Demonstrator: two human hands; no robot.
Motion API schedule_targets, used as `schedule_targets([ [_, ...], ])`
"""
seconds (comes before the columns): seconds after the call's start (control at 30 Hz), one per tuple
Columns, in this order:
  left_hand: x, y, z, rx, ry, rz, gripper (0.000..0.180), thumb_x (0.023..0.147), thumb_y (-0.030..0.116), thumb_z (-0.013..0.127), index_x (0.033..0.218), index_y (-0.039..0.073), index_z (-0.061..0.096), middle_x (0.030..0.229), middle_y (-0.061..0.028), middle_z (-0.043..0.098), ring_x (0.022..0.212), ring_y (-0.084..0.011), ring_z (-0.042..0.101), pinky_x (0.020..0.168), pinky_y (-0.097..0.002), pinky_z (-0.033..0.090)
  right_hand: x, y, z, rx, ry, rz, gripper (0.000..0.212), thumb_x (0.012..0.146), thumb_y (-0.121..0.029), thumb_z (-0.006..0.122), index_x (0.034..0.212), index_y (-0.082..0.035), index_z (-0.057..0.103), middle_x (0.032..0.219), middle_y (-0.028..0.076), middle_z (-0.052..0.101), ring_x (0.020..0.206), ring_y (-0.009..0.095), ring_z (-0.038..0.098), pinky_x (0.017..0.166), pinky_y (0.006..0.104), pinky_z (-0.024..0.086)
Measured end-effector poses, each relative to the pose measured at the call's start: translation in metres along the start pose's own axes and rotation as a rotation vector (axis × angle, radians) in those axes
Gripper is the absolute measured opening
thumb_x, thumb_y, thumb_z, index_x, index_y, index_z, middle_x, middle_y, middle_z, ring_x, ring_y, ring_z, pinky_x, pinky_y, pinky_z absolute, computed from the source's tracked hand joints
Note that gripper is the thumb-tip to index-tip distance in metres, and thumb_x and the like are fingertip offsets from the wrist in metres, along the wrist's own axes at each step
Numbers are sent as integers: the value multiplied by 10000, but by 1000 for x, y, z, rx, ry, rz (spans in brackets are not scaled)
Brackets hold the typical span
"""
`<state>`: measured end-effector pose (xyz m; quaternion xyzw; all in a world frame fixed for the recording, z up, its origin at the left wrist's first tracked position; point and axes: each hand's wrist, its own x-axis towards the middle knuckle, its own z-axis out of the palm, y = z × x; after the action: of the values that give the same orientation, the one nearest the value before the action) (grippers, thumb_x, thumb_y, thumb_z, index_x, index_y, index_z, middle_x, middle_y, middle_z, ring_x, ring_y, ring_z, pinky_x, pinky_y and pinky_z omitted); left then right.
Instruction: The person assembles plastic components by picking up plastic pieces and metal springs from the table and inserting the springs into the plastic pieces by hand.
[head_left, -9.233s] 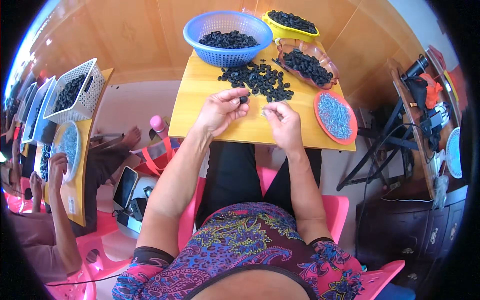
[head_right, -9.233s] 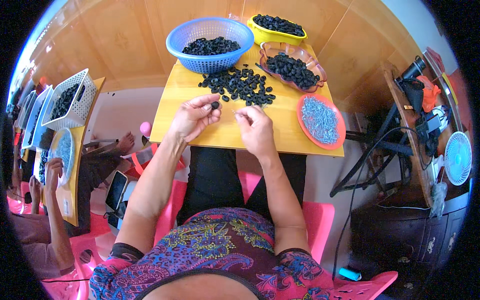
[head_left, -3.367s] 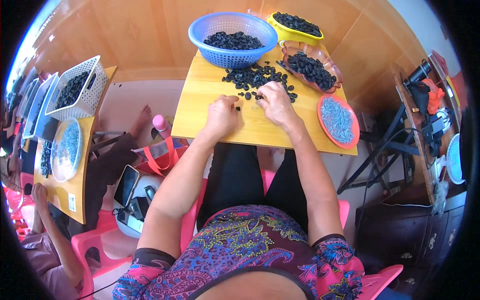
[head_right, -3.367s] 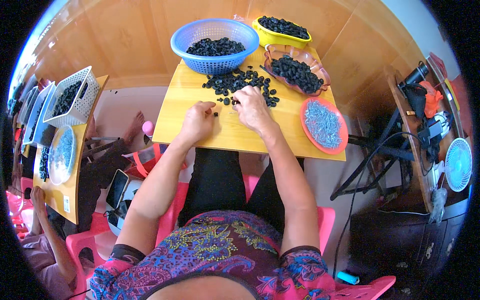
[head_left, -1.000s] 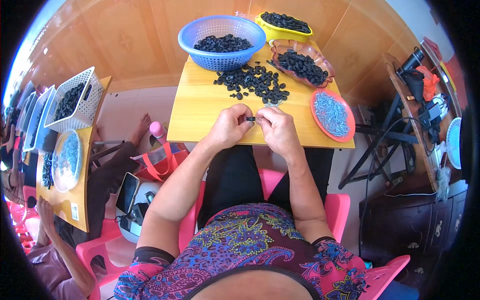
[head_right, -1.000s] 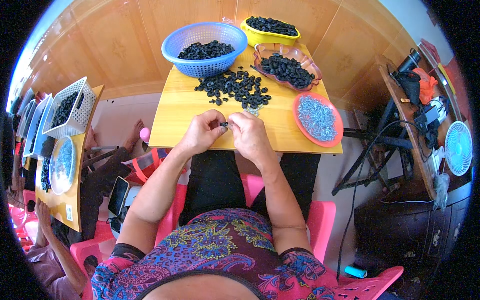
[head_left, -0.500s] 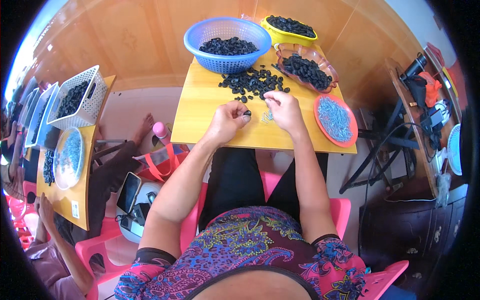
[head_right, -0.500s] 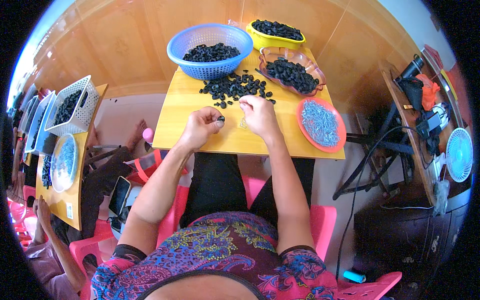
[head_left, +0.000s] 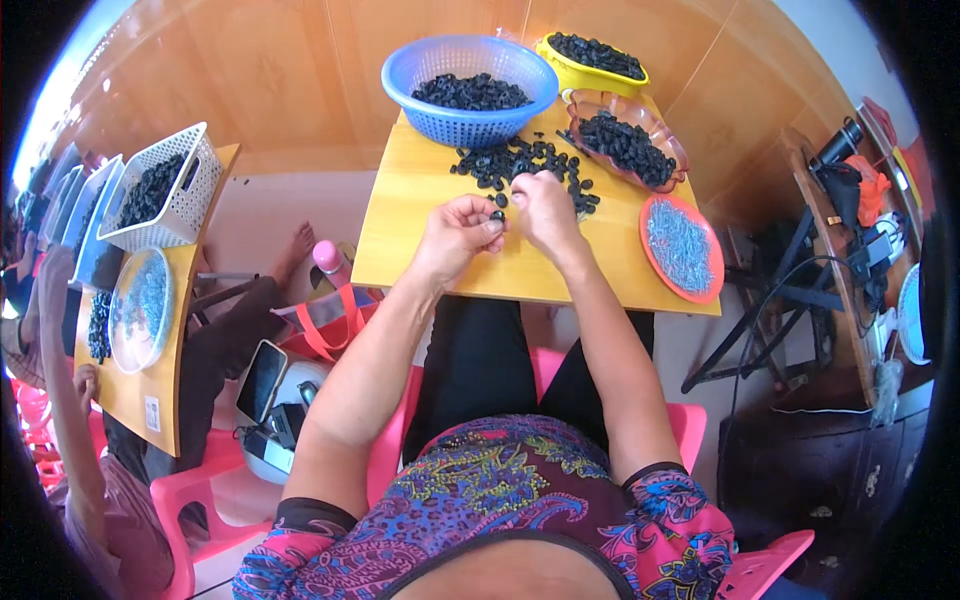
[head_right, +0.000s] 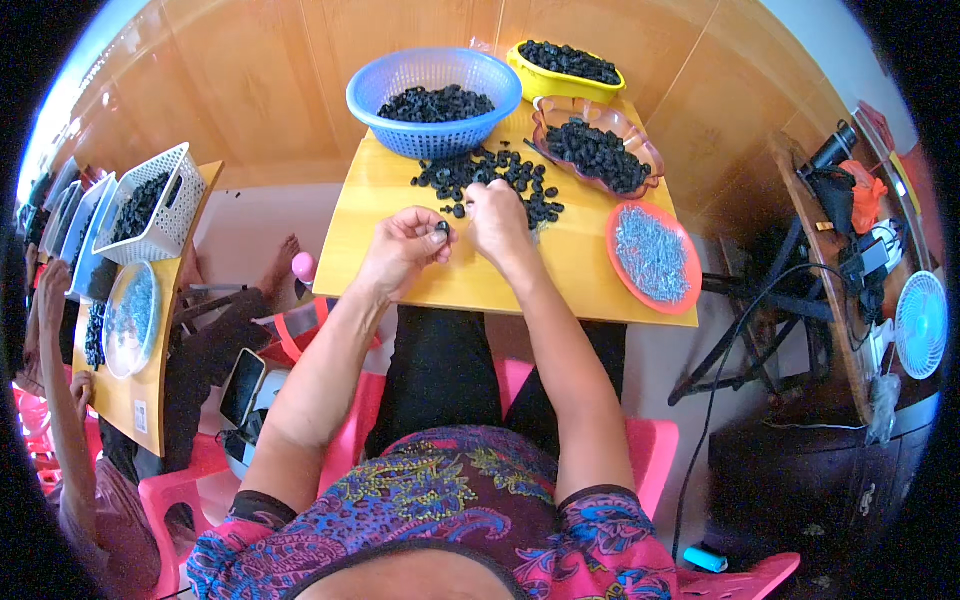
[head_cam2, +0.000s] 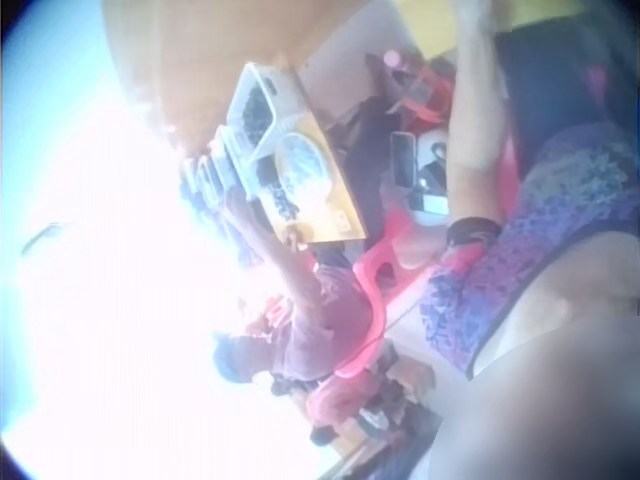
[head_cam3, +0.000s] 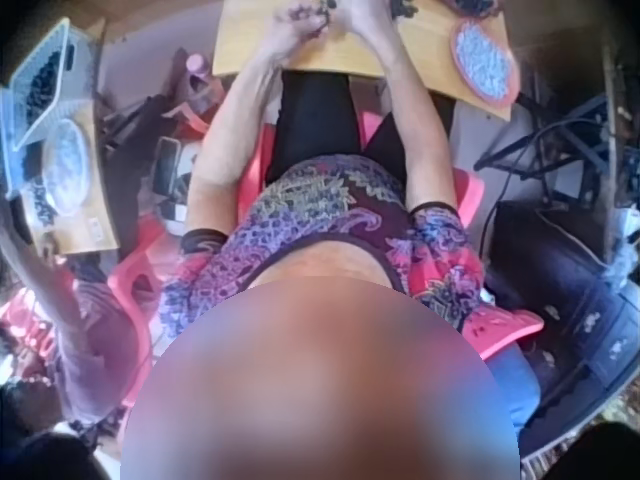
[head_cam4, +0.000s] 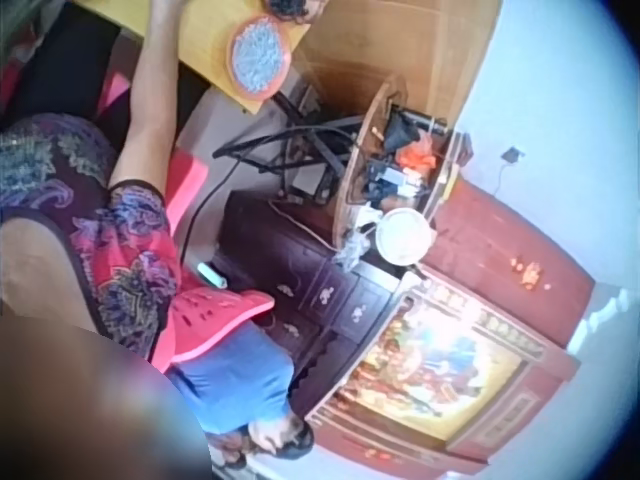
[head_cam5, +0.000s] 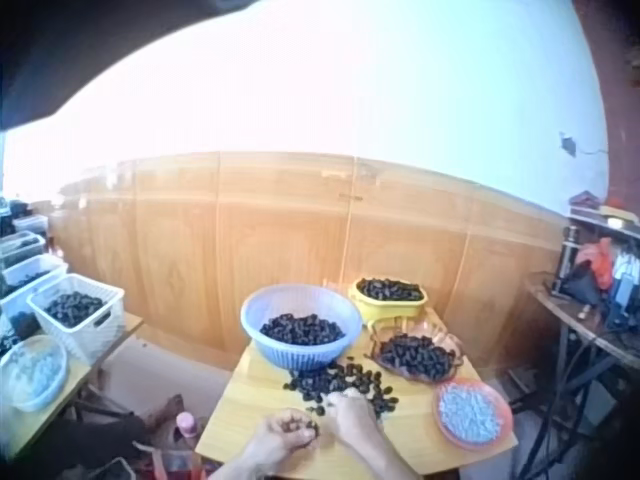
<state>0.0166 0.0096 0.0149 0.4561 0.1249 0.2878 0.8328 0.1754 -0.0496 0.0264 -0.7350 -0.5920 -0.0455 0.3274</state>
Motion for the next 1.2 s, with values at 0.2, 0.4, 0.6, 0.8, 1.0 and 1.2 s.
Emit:
schedule_targets([
  [0.2, -4, 1, 2, -143, -86, -77, 158, 852, -27, 572, 1002, -11, 617, 865, -136, 643, 711, -179, 600, 660, -283, 501, -49, -20, -50, 862, -55, 260, 138, 849, -18, 597, 966, 27, 655, 777, 32, 641, 674, 75, 570, 599, 203, 452],
  [0.4, -10, 2, 13, -194, -152, -123, 153, 857, -9, 574, 1007, -20, 605, 864, -126, 638, 723, -181, 600, 672, -298, 502, -64, -43, -67, 968, -46, 304, 114, 839, -3, 603, 952, 10, 613, 781, 26, 617, 665, 68, 568, 574, 198, 445],
  [0.6, -12, 1, 16, -175, -166, -101, 123, 846, -23, 589, 967, -44, 588, 797, -99, 616, 651, -161, 569, 609, -262, 481, -62, -45, -64, 913, -49, 294, 44, 824, 14, 605, 863, 0, 590, 725, 9, 586, 631, 60, 554, 537, 191, 429],
  [0.8, -14, 1, 19, 85, -67, -5, 63, 828, -30, 607, 885, -48, 627, 750, -68, 611, 611, -112, 525, 565, -237, 440, -62, -39, -58, 916, -161, 286, 33, 819, 21, 600, 825, -9, 588, 686, 0, 570, 595, 47, 527, 515, 186, 411],
  [1.0, -14, 3, 26, 661, 27, 27, 81, 828, -39, 607, 901, -57, 634, 756, -72, 617, 626, -108, 521, 579, -232, 437, -64, -33, -56, 720, -186, 286, 32, 795, 34, 614, 808, 15, 592, 709, 11, 594, 626, 51, 547, 550, 205, 450],
  [1.2, -19, 3, 34, 129, -36, -27, 35, 831, -49, 593, 856, -59, 616, 718, -78, 602, 575, -107, 511, 523, -237, 424, -63, -21, -65, 1146, -245, 186, 110, 822, -13, 650, 907, 21, 588, 766, 46, 617, 669, 105, 594, 605, 233, 501],
])
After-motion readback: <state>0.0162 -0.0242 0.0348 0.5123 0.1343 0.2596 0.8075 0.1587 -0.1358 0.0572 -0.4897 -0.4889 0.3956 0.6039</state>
